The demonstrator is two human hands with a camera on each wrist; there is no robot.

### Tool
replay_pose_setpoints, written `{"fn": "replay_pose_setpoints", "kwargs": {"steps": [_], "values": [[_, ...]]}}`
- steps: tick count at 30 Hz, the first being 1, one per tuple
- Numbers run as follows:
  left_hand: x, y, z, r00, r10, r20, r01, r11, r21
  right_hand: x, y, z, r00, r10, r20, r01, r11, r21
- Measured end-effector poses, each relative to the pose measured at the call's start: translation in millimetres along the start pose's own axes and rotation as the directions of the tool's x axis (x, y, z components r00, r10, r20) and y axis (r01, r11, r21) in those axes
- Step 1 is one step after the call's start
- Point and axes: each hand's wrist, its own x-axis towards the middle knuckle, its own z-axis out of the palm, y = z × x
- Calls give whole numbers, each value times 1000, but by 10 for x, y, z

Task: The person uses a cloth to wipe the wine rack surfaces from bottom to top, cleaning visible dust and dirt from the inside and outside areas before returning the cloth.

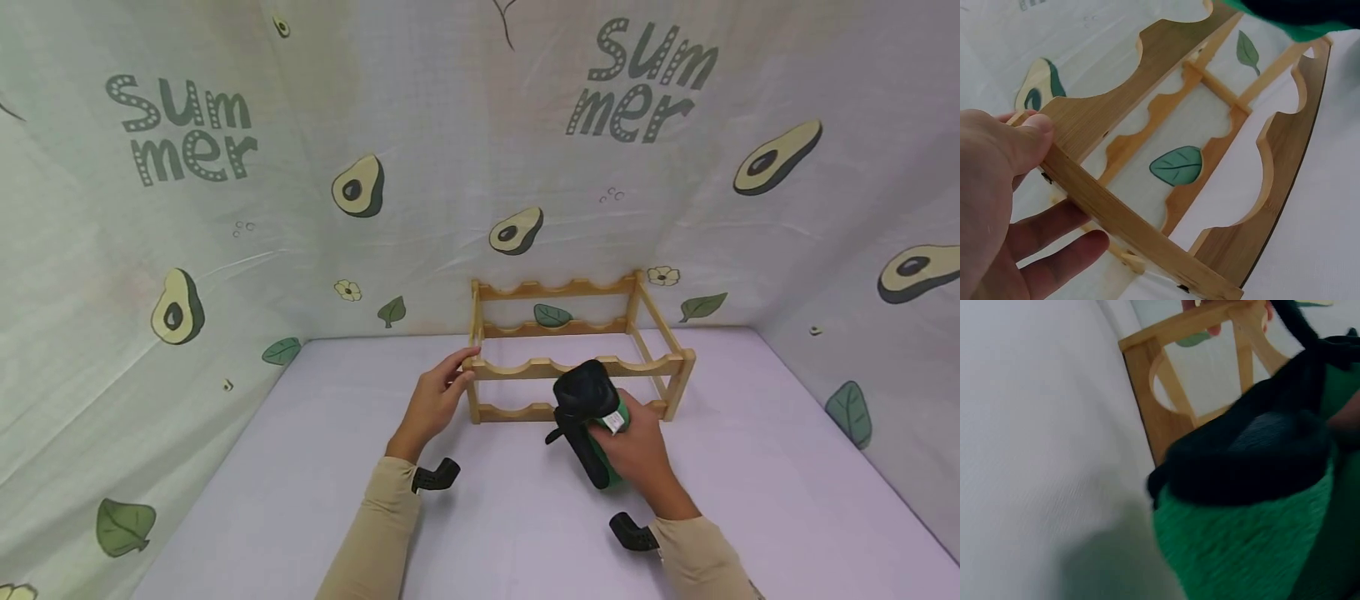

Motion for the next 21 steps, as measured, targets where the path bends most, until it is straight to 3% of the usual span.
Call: {"fn": "replay_pose_setpoints", "kwargs": {"steps": [3,5,11,15,18,21], "values": [[18,-17,6,1000,0,-17,0,1000,3,65,-41,119,990,-96,103,96,995,3],[31,-22,1,1000,12,-26,-12,1000,2,120,-91,216,970,-166,179,164,986,24],[82,-29,-21,999,33,-34,-32,999,24,296,-297,519,858,-301,417,336,942,-13],[102,-28,-27,999,22,-24,-21,999,26,345,-442,706,806,-338,486,438,893,-106],[83,-24,-26,1000,9,-27,-9,1000,22,341,-526,835,789,-328,519,475,862,-179],[53,-22,-14,999,-11,-38,12,1000,13,328,-562,948,796,-285,534,479,836,-269]]}}
